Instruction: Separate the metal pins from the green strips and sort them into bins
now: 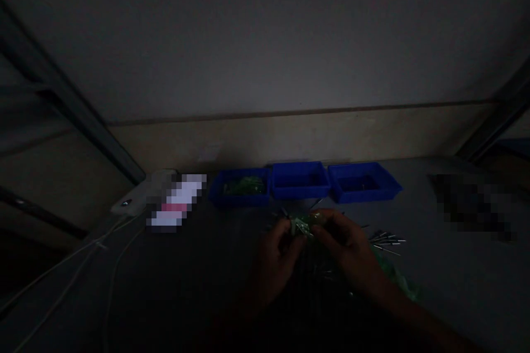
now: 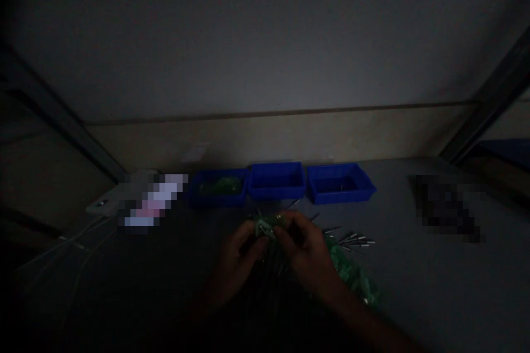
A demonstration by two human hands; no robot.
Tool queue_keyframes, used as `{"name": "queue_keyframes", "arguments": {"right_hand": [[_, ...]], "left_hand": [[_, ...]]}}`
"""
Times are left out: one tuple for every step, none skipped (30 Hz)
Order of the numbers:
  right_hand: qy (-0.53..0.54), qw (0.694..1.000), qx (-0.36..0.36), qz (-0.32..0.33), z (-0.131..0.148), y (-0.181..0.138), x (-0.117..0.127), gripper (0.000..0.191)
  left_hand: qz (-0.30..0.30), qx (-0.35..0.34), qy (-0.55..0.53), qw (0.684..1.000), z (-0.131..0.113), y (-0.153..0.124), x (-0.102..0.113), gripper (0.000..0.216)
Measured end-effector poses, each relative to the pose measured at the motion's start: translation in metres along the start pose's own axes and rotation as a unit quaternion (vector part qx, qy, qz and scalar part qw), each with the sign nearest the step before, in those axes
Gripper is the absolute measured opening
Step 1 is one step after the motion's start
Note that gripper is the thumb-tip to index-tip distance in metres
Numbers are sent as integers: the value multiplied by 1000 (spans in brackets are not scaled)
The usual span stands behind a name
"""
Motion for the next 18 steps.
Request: {"name": "queue_keyframes", "arguments": {"right_hand": [[-9, 1000, -1, 0, -1, 0, 2, 24], [-20, 1000, -3, 1, -1, 1, 3, 23], [-30, 1000, -7, 1, -1, 1, 5, 23], [-37, 999, -12, 3, -1, 2, 6, 24], [-39, 999, -19, 6, -1, 2, 8, 27], [-36, 999, -28, 11, 0, 2, 9, 30], [-27, 999, -39, 19, 1, 2, 9, 33], [-15, 998, -52, 28, 2, 2, 10, 35], [-2, 997, -67, 36, 3, 2, 10, 37], [8, 995, -85, 43, 4, 1, 10, 39], [16, 994, -102, 47, 5, 1, 10, 40], [23, 991, -118, 52, 6, 1, 10, 40], [30, 989, -130, 56, 6, 1, 9, 40], [36, 988, -138, 62, 6, 1, 8, 40], [43, 987, -141, 69, 6, 0, 8, 40], [49, 986, -140, 74, 6, 0, 7, 39], [53, 986, -137, 78, 6, 0, 7, 38], [53, 987, -132, 80, 6, 0, 6, 36]], "left_hand": [[-2, 17, -14, 1000, 0, 1, 3, 18], [-6, 30, -23, 999, -1, 2, 5, 17], [-8, 40, -29, 999, -2, 2, 7, 17], [-6, 44, -32, 998, -2, 2, 8, 17], [-1, 47, -34, 998, -2, 2, 9, 17], [5, 48, -36, 998, -2, 1, 9, 18], [8, 49, -39, 998, -2, 1, 9, 21], [12, 52, -43, 998, -2, 0, 8, 23], [13, 58, -49, 997, -2, 0, 8, 25], [11, 66, -57, 996, -2, -1, 8, 26], [7, 73, -64, 995, -3, -1, 9, 27], [3, 78, -69, 995, -4, -1, 9, 27], [1, 80, -71, 994, -4, -1, 10, 27], [2, 81, -70, 994, -5, -1, 10, 27], [5, 82, -68, 994, -5, -1, 10, 27], [9, 82, -65, 994, -5, 0, 10, 27], [11, 84, -62, 994, -5, 0, 10, 28], [12, 88, -61, 994, -4, -1, 10, 29]]}}
Point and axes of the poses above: each hand's wrist, its own y-axis towards the middle knuckle, its own x-axis out of the back of the hand, z = x × y, the point moved 3 cm from there along y, towards the middle knuckle, and after that the axes turned 1 degree about x, right-handed, at the moved point
